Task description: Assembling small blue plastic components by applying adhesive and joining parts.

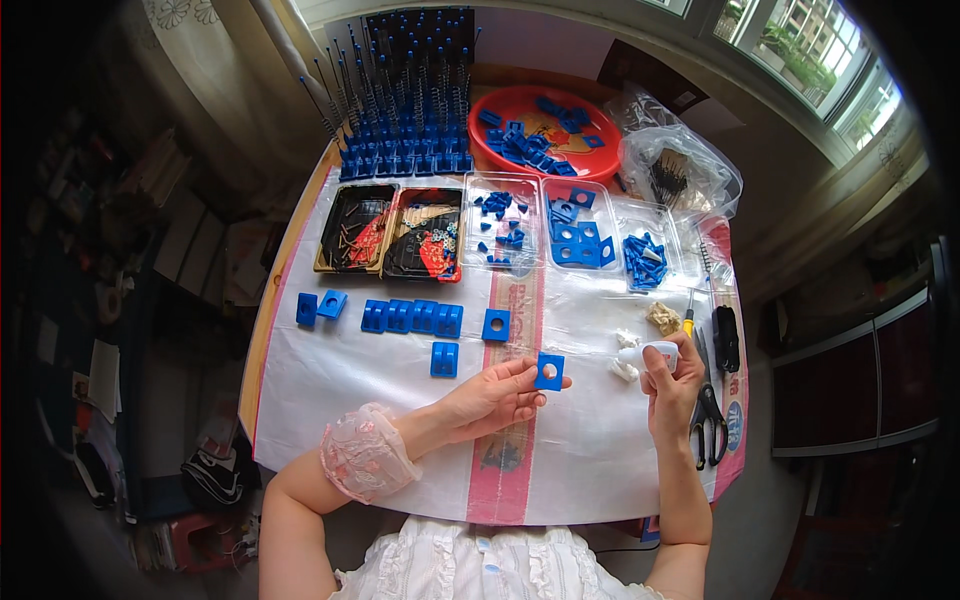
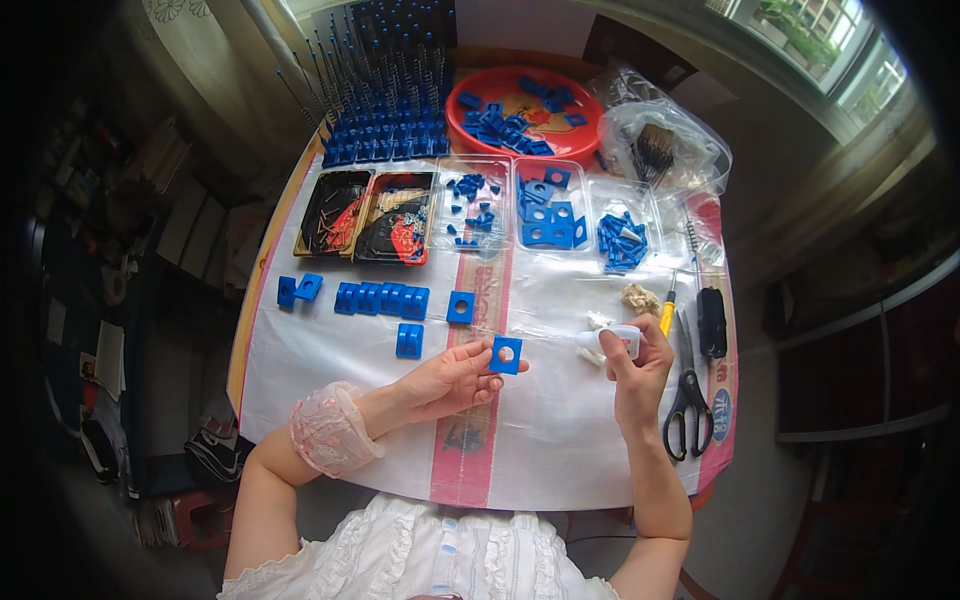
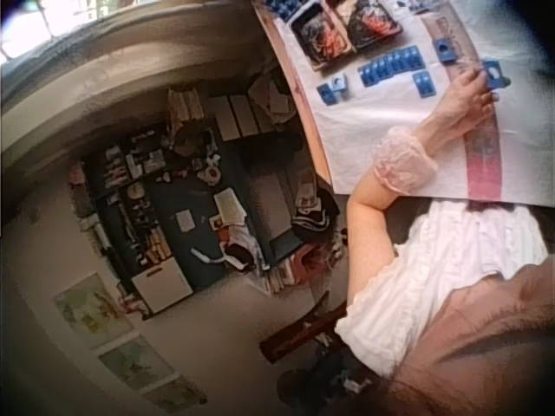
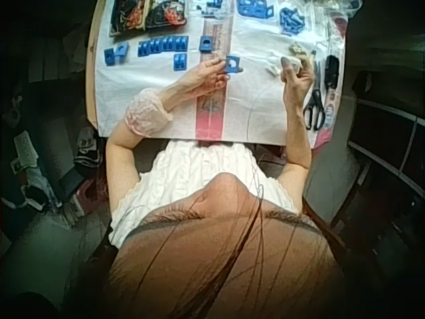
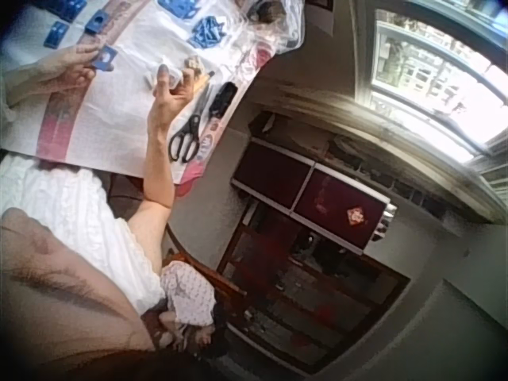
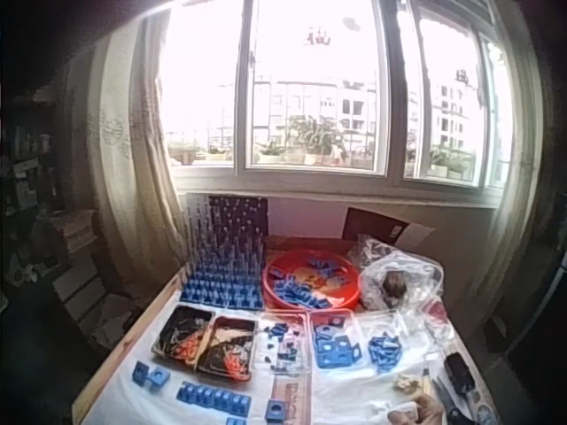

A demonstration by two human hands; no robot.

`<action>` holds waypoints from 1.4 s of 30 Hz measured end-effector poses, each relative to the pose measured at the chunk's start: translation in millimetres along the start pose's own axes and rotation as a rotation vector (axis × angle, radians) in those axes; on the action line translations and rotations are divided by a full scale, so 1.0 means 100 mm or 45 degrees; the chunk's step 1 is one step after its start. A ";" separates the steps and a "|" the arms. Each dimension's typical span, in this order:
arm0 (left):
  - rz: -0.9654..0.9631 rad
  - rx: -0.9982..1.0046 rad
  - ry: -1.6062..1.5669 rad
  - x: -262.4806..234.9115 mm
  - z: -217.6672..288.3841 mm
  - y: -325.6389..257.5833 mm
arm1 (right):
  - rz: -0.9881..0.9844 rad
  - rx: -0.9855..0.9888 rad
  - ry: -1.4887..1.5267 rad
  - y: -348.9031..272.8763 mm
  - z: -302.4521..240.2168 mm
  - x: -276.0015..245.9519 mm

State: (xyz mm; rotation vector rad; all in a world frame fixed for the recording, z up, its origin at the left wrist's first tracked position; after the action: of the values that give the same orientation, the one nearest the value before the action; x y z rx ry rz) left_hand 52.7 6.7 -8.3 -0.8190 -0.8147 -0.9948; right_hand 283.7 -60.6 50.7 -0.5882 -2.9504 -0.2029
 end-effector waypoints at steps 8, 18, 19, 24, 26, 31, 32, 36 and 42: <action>-0.015 0.005 -0.020 0.01 0.01 -0.01 | 0.016 0.043 0.119 0.01 -0.01 -0.01; 0.026 0.095 -0.064 0.05 0.06 -0.02 | 0.072 0.102 0.204 0.05 0.03 -0.09; 0.024 0.110 -0.070 0.05 0.06 -0.02 | 0.088 0.102 0.206 0.05 0.03 -0.09; -0.051 0.150 -0.088 -0.02 0.05 -0.01 | 0.095 0.141 0.260 0.08 0.07 -0.12; -0.069 0.158 -0.082 -0.03 0.05 -0.01 | 0.087 0.134 0.244 0.08 0.06 -0.12; -0.043 0.160 -0.061 -0.01 0.06 -0.01 | 0.069 0.115 0.191 0.07 0.05 -0.11; -0.044 0.162 -0.058 -0.01 0.06 -0.02 | 0.074 0.112 0.173 0.07 0.04 -0.10; -0.052 0.161 -0.054 -0.01 0.06 -0.02 | 0.083 0.108 0.166 0.06 0.04 -0.11; -0.014 0.152 -0.069 0.00 0.07 -0.02 | 0.092 0.109 0.228 0.07 0.03 -0.12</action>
State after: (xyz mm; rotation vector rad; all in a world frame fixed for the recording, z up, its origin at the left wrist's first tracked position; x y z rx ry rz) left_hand 50.1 11.9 -4.6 -0.7421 -0.9169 -0.9280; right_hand 297.1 -58.5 47.1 -0.6287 -2.7452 -0.1147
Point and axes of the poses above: each hand's wrist, its own y-axis towards the middle knuckle, its own x-axis out of the palm, z = x × y, the point moved 3 cm from there along y, towards the middle knuckle, and after that the axes turned 5 degrees about -z, right-handed, at the moved point
